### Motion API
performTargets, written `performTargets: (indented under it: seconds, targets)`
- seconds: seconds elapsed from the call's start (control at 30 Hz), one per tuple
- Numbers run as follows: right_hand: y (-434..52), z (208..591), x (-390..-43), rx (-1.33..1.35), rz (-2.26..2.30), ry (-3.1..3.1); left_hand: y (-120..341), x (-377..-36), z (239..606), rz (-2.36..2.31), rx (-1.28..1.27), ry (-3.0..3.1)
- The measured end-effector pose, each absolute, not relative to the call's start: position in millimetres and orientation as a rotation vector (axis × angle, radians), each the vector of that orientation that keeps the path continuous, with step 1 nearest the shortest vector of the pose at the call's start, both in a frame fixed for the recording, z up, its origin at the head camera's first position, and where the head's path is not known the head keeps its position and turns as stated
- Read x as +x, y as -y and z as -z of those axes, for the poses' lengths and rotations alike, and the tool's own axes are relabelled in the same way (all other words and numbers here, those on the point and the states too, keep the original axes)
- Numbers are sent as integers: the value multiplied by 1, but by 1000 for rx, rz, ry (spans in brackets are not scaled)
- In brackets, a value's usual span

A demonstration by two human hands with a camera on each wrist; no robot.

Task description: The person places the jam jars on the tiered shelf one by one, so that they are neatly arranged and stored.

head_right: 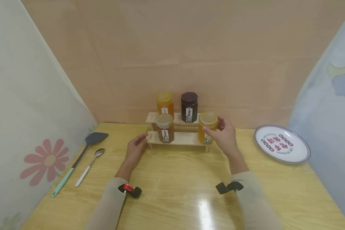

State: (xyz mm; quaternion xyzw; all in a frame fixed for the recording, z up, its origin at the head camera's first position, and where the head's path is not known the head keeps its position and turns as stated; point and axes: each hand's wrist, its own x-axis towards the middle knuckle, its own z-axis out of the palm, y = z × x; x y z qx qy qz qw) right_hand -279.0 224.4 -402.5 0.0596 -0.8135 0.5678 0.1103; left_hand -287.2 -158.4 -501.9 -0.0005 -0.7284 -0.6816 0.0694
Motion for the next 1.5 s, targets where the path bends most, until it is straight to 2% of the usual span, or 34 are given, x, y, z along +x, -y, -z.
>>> performTargets:
  seconds: [0.5,0.73,1.03,1.5]
  targets:
    - [-196,416,-280,282,-1750,2370,156,-287,501,2067,24,2183]
    - [-210,418,-283,391,-1832,2455,156,-287,504,2065,18,2180]
    - [-231,440,-292,469,-1847,2558,155,-285,504,2053,7,2185]
    - [-189,446,-294,489,-1954,2362,161,-287,503,2054,-21,2219]
